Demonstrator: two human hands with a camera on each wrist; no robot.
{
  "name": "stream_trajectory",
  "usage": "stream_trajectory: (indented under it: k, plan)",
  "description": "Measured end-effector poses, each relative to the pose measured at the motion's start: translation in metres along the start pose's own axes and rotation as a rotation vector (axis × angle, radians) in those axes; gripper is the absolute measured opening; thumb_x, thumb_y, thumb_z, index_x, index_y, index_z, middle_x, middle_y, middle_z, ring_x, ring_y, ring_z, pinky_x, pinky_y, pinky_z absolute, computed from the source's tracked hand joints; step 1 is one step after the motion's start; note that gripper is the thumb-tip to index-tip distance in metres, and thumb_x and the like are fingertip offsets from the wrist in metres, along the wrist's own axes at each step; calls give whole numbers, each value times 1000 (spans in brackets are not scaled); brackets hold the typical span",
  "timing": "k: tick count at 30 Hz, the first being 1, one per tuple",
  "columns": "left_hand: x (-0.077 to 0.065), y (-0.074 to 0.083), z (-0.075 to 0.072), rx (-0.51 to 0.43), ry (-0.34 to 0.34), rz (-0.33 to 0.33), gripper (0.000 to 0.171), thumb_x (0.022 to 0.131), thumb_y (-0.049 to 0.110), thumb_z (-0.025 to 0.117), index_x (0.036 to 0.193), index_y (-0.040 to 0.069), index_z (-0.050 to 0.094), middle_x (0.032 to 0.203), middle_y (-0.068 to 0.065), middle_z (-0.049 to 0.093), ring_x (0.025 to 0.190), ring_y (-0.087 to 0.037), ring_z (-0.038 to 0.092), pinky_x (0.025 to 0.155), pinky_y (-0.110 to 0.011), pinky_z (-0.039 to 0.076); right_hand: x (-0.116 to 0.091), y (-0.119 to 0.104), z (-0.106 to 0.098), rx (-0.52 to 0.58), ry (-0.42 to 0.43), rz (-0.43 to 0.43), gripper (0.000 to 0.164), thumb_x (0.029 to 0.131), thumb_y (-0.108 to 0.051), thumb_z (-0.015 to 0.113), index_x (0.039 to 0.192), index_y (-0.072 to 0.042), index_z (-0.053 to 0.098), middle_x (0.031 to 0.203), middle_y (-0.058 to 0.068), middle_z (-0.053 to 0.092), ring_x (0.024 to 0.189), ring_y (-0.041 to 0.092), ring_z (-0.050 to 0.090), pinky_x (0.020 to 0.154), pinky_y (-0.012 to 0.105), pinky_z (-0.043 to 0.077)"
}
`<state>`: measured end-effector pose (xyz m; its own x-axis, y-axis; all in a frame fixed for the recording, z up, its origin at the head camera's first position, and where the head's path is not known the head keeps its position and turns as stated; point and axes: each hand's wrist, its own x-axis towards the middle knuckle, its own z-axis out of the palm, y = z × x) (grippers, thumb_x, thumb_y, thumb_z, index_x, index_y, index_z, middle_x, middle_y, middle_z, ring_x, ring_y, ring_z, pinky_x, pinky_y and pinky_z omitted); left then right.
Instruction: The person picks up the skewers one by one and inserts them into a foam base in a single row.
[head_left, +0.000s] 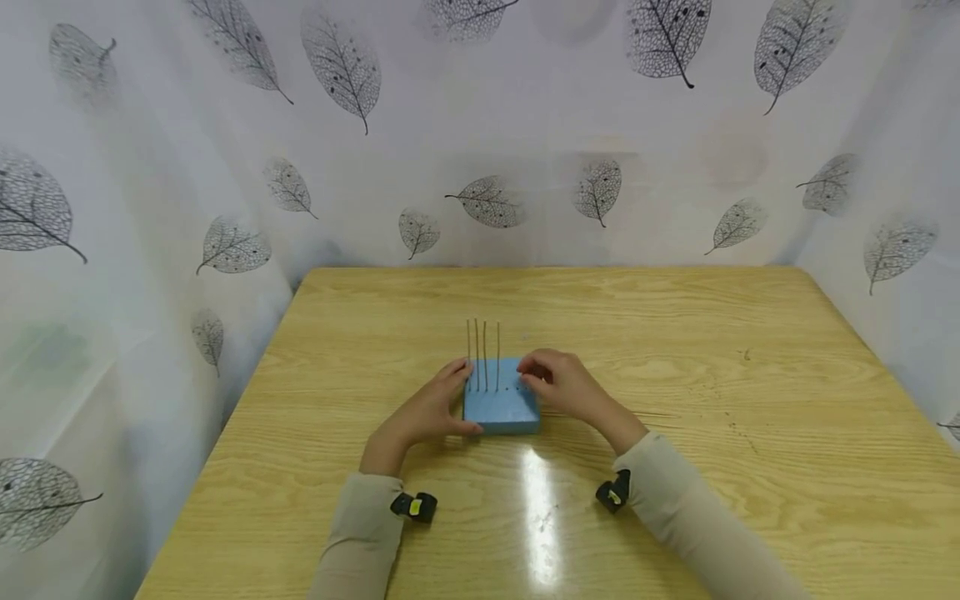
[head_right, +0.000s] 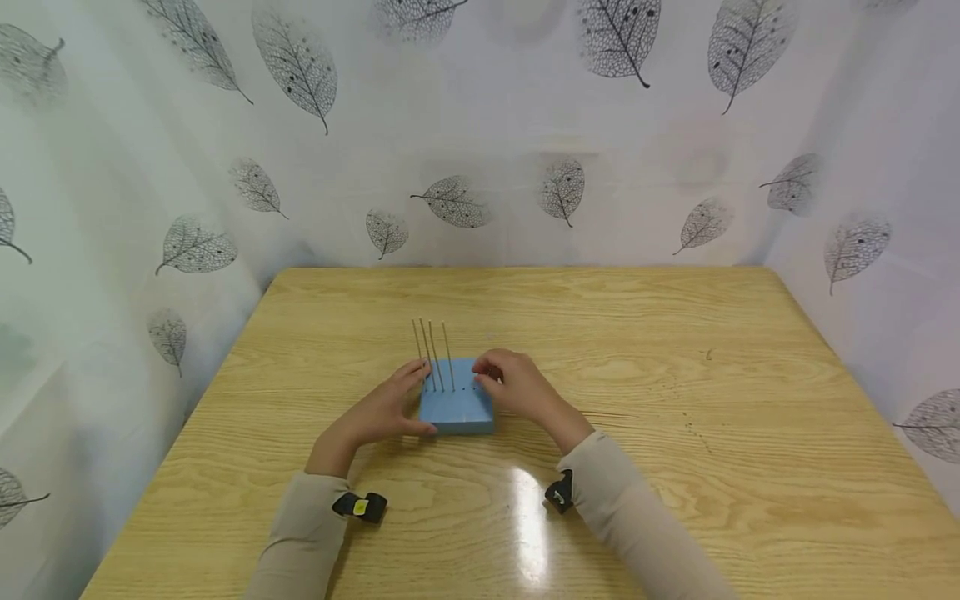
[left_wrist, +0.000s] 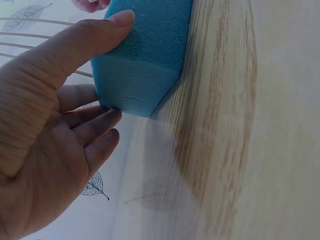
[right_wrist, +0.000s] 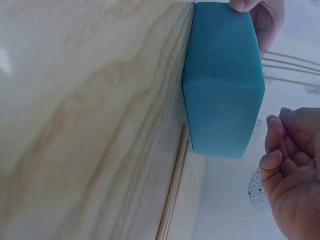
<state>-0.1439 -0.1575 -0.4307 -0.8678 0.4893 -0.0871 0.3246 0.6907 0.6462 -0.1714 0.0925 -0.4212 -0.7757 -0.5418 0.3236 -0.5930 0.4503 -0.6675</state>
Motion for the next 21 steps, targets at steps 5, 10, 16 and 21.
stream_trajectory:
  k: [5, 10, 16, 21]
  plan:
    - [0, 0, 0, 3, -9, -9, 98, 76, 32, 80, 149, 1, 23, 156, -14, 16, 142, -29, 18, 112, -45, 25, -5, 4, -10, -18, 13, -7, 10, 87, -3, 66, 97, 0, 68, 84, 3, 64, 68, 9, 52, 58, 23, 45]
    - [0, -1, 0, -3, -13, -7, 98, 76, 31, 80, 150, 2, 22, 156, -12, 15, 142, -28, 18, 111, -45, 27, -10, 8, -19, -24, 18, 11, 12, 88, -3, 65, 99, 1, 67, 84, 2, 65, 69, 10, 53, 59, 24, 46]
    - [1, -2, 1, -5, -13, 1, 98, 76, 31, 81, 150, 2, 23, 156, -12, 15, 142, -28, 18, 111, -45, 27, -16, 13, -26, -15, 2, 70, 15, 89, -5, 64, 102, 2, 67, 88, 5, 67, 74, 11, 57, 63, 25, 49]
    - [0, -1, 1, -2, -19, -6, 98, 76, 31, 80, 150, 2, 22, 157, -12, 15, 142, -28, 17, 111, -45, 26, -22, 18, -32, -28, 5, 82, 15, 89, -4, 64, 102, 3, 67, 88, 5, 67, 74, 13, 58, 63, 26, 49]
